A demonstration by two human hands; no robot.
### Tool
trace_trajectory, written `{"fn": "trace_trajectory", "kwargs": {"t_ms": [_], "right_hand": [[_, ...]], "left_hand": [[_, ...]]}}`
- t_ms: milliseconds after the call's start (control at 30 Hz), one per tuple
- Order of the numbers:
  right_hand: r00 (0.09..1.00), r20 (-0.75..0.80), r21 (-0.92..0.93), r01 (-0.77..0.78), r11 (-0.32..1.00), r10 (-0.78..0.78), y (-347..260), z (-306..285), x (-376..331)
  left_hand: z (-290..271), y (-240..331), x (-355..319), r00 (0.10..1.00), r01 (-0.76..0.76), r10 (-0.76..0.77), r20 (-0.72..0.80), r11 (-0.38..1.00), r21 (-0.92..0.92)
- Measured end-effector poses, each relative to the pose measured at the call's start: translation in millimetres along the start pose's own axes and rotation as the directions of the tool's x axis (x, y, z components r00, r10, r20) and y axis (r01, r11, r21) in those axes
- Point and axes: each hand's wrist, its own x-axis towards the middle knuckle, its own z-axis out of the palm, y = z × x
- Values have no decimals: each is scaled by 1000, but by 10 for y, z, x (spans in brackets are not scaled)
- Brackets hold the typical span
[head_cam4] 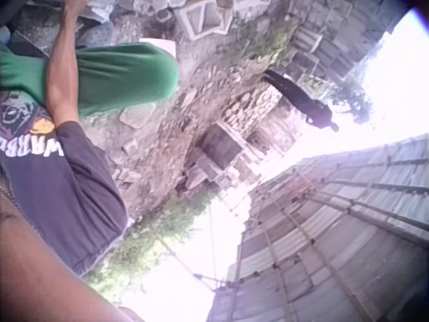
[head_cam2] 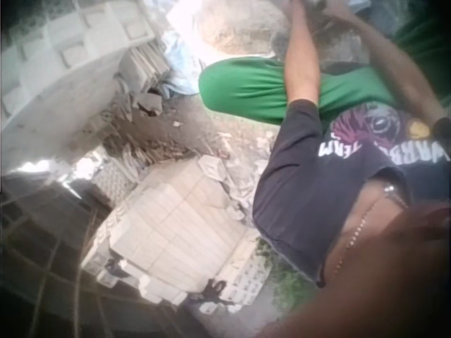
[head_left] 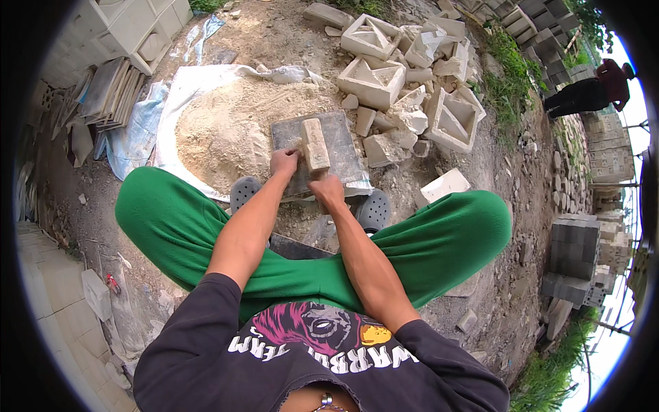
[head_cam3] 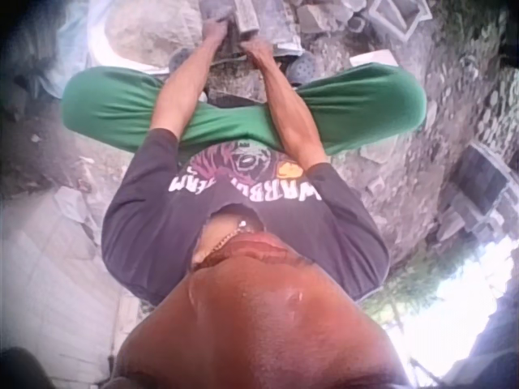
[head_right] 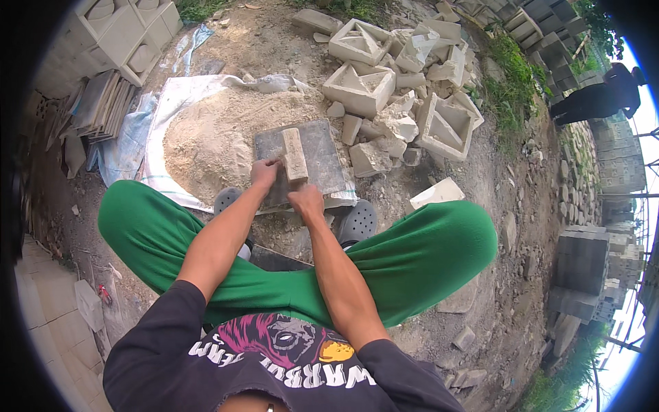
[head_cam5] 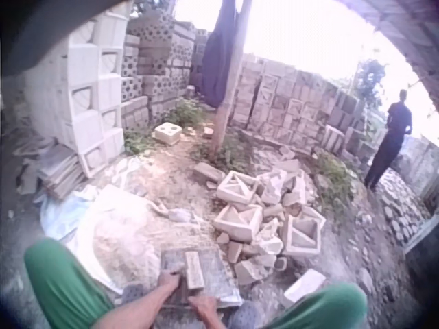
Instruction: The person sits cross-legged on the ground and repeatedly strikes a small stone block with a wooden mallet to break it into smaller pieces. The person handles the broken fragments and continues striking the remaining block.
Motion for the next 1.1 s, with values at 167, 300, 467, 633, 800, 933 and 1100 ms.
{"fn": "trace_trajectory", "kwargs": {"t_ms": [167,300,467,633,800,933,1100], "right_hand": [[999,26,-36,-20,999,21,59,-12,113],[990,-75,117,130,985,-122,-284,-178,100],[989,-71,141,137,980,-128,-65,6,97],[966,170,-100,-178,979,193,44,-49,104],[997,35,72,-65,995,62,-135,-163,55],[990,-69,182,133,974,-123,-307,-178,-2],[995,74,-90,-57,994,64,-61,-80,-65]], "left_hand": [[-3,-5,17,1000,3,-3,10,1000,20],[-14,-153,90,998,-62,61,16,997,39],[28,-190,122,999,-38,40,25,998,-51],[34,-157,71,1000,11,-12,-5,993,-114],[33,-238,92,1000,-21,18,-23,991,-131],[27,-332,152,995,-55,43,-95,990,-126],[-3,64,-56,996,-24,29,-89,998,62]]}}
